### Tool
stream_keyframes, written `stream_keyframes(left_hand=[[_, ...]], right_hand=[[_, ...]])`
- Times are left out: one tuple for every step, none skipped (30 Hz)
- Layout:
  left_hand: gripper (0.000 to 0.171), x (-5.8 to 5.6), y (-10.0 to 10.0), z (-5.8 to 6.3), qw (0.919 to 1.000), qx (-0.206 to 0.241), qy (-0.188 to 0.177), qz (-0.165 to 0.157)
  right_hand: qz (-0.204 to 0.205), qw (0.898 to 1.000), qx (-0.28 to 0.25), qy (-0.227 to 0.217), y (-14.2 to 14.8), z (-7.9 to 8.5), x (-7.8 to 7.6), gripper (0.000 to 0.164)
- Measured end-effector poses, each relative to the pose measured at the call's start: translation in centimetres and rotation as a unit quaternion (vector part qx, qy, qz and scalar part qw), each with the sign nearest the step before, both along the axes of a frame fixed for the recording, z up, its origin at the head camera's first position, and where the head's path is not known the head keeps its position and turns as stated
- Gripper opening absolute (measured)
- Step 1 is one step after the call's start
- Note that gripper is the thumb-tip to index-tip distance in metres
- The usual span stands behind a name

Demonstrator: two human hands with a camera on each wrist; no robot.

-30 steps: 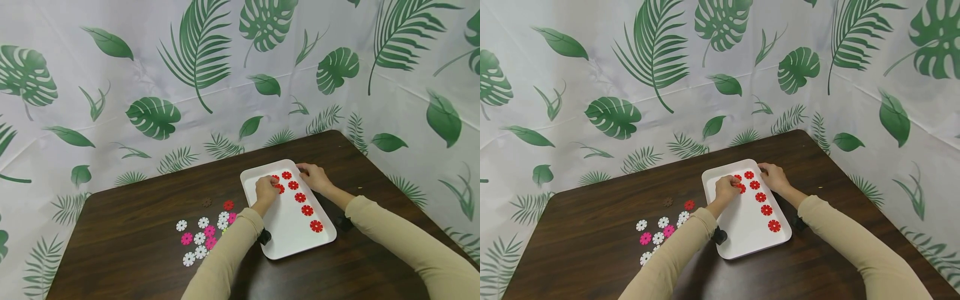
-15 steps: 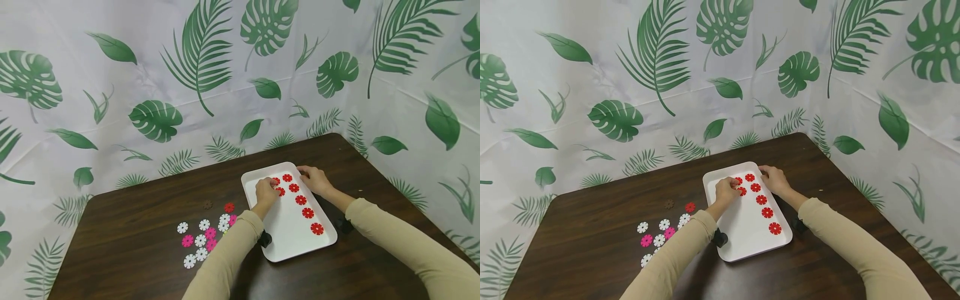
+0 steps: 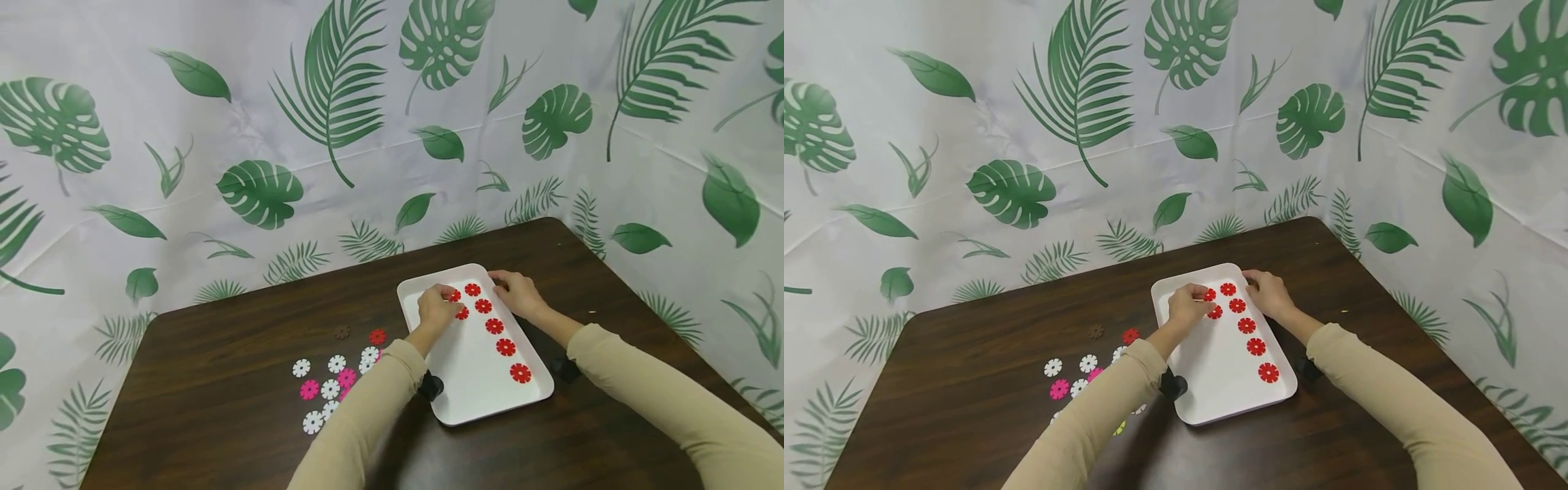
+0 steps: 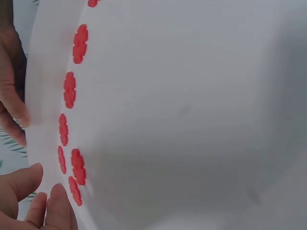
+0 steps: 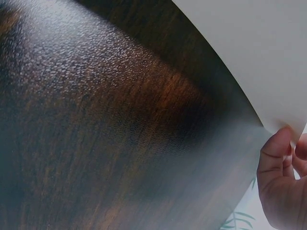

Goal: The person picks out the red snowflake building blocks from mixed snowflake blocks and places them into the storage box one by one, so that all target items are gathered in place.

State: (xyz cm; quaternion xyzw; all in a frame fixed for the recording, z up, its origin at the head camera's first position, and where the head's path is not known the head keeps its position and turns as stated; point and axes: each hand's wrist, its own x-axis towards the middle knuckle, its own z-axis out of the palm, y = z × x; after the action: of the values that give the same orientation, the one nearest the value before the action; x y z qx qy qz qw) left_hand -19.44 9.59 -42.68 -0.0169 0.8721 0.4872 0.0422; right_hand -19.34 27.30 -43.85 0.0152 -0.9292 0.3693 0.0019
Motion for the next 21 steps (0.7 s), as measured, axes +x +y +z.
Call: stream_keyframes(left_hand=[[0.029, 0.0, -0.1, 0.2, 0.9999, 0.01, -0.011, -0.003], [0.031, 0.1, -0.2, 0.4, 0.9995, 0.021, -0.023, -0.006], [0.032, 0.2, -0.3, 0.7, 0.9989, 0.032, -0.032, -0.01], [0.033, 0.2, -0.5, 0.9, 0.9982, 0.042, -0.039, -0.014], [0.034, 0.3, -0.7, 1.0, 0.9974, 0.054, -0.045, -0.018], [0.035, 0.3, -0.9, 1.2, 0.9965, 0.064, -0.05, -0.022], [0.036, 0.4, -1.2, 1.4, 0.9956, 0.072, -0.053, -0.027], [0.036, 0.5, -1.4, 1.5, 0.9947, 0.08, -0.056, -0.032], [0.036, 0.6, -1.7, 1.7, 0.9941, 0.084, -0.058, -0.035], [0.037, 0.7, -2.0, 1.8, 0.9934, 0.09, -0.061, -0.039], [0.037, 0.7, -2.3, 1.9, 0.9927, 0.096, -0.061, -0.041], [0.037, 0.8, -2.7, 2.0, 0.9922, 0.1, -0.06, -0.044], [0.037, 0.9, -3.0, 2.2, 0.9914, 0.107, -0.06, -0.046], [0.036, 1.0, -3.4, 2.3, 0.9909, 0.112, -0.059, -0.048], [0.036, 1.1, -3.7, 2.4, 0.9903, 0.116, -0.058, -0.05], [0.036, 1.1, -4.1, 2.5, 0.9892, 0.124, -0.059, -0.051], [0.035, 1.3, -4.5, 2.6, 0.9884, 0.13, -0.059, -0.052], [0.035, 1.4, -4.9, 2.7, 0.9872, 0.137, -0.062, -0.054], [0.035, 1.6, -5.3, 2.8, 0.9858, 0.144, -0.065, -0.056], [0.034, 1.7, -5.6, 2.8, 0.9848, 0.149, -0.068, -0.058], [0.034, 1.8, -6.0, 2.8, 0.983, 0.158, -0.072, -0.06]], right_hand=[[0.0, 1.0, -0.001, 0.0, 0.0, 0.0, 0.0, 0.039], [0.0, 1.0, -0.001, 0.0, 0.0, 0.0, 0.0, 0.039], [0.0, 1.0, -0.001, 0.001, 0.0, 0.0, 0.0, 0.039], [0.001, 1.0, -0.002, 0.002, 0.0, 0.0, 0.0, 0.039], [0.003, 1.0, -0.002, 0.002, 0.0, 0.0, 0.0, 0.039], [0.004, 1.0, -0.002, 0.002, 0.0, 0.0, 0.0, 0.039], [0.005, 1.0, -0.002, 0.004, 0.0, 0.0, 0.0, 0.04], [0.006, 1.0, -0.002, 0.005, 0.0, 0.0, 0.0, 0.04], [0.006, 1.0, -0.002, 0.005, 0.0, 0.1, -0.1, 0.04], [0.006, 1.0, -0.002, 0.005, 0.0, 0.1, -0.1, 0.04], [0.006, 1.0, -0.002, 0.004, 0.0, 0.1, -0.1, 0.04], [0.006, 1.0, -0.003, 0.003, 0.0, 0.1, -0.1, 0.04], [0.005, 1.0, -0.003, 0.002, 0.0, 0.1, -0.2, 0.04], [0.005, 1.0, -0.004, 0.002, 0.0, 0.1, -0.2, 0.04], [0.004, 1.0, -0.004, 0.001, 0.0, 0.1, -0.2, 0.04], [0.003, 1.0, -0.005, 0.0, 0.0, 0.1, -0.2, 0.041], [0.003, 1.0, -0.005, 0.0, 0.0, 0.1, -0.2, 0.041], [0.003, 1.0, -0.006, -0.001, 0.0, 0.1, -0.1, 0.041], [0.003, 1.0, -0.006, -0.002, 0.0, 0.1, -0.1, 0.041], [0.003, 1.0, -0.007, -0.003, 0.0, 0.0, -0.1, 0.041], [0.002, 1.0, -0.007, -0.005, 0.0, 0.0, -0.1, 0.041]])
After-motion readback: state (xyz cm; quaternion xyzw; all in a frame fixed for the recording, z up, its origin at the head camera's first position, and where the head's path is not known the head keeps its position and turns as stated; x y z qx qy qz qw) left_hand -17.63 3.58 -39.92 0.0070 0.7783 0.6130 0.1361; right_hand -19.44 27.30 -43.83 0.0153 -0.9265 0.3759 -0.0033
